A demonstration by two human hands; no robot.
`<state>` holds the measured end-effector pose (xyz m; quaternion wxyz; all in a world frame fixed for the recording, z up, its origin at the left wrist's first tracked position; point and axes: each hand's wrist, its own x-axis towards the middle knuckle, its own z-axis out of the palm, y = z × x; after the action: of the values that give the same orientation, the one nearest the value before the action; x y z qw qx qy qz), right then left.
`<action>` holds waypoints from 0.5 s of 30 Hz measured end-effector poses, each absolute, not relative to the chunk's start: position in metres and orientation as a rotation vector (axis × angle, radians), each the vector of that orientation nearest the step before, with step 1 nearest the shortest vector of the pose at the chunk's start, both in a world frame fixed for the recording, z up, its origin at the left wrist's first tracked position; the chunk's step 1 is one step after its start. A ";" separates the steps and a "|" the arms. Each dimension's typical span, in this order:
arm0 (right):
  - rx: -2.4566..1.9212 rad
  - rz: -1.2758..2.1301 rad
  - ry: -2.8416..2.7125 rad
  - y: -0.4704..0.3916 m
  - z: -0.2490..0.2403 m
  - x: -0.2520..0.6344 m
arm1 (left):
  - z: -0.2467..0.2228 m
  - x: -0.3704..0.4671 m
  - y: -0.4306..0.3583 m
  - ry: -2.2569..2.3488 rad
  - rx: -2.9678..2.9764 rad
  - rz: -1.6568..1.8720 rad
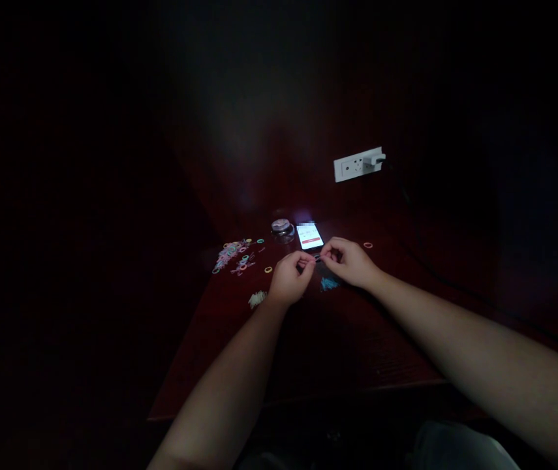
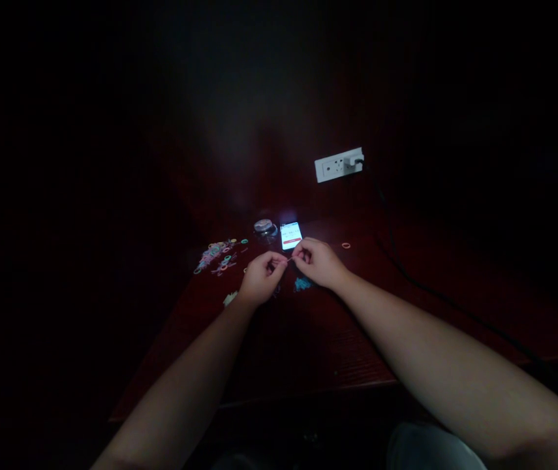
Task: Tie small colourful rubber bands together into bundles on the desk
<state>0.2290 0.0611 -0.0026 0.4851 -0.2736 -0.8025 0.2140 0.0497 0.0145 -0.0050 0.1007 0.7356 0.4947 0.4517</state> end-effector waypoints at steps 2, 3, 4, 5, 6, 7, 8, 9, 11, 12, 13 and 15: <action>-0.677 0.510 -1.960 0.061 -0.003 0.229 | -0.005 0.050 0.015 1.434 2.178 1.307; -0.685 0.501 -1.967 0.061 -0.003 0.229 | -0.006 0.050 0.015 1.419 2.181 1.295; -0.693 0.489 -1.975 0.061 -0.004 0.229 | -0.006 0.050 0.015 1.404 2.187 1.282; -0.701 0.474 -1.984 0.061 -0.004 0.229 | -0.006 0.050 0.015 1.392 2.194 1.269; -0.707 0.456 -1.992 0.061 -0.004 0.229 | -0.006 0.050 0.015 1.380 2.202 1.259; -0.711 0.437 -1.998 0.062 -0.004 0.229 | -0.005 0.050 0.015 1.370 2.210 1.250; -0.716 0.417 -2.000 0.063 -0.003 0.229 | -0.005 0.050 0.015 1.363 2.217 1.243; -0.724 0.396 -1.995 0.064 -0.003 0.230 | -0.005 0.050 0.015 1.361 2.222 1.235; -0.752 0.361 -1.967 0.066 -0.004 0.231 | -0.005 0.050 0.014 1.361 2.226 1.218; -0.770 0.352 -1.950 0.067 -0.004 0.232 | -0.005 0.050 0.014 1.360 2.227 1.210; -0.787 0.351 -1.937 0.068 -0.004 0.232 | -0.005 0.050 0.014 1.358 2.226 1.206; -0.797 0.377 -1.940 0.067 -0.003 0.232 | -0.005 0.050 0.014 1.355 2.221 1.213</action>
<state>0.2319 0.0668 -0.0033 0.4841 -0.3273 -0.7966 0.1549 0.0496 0.0138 -0.0052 0.1350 0.7666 0.4677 0.4188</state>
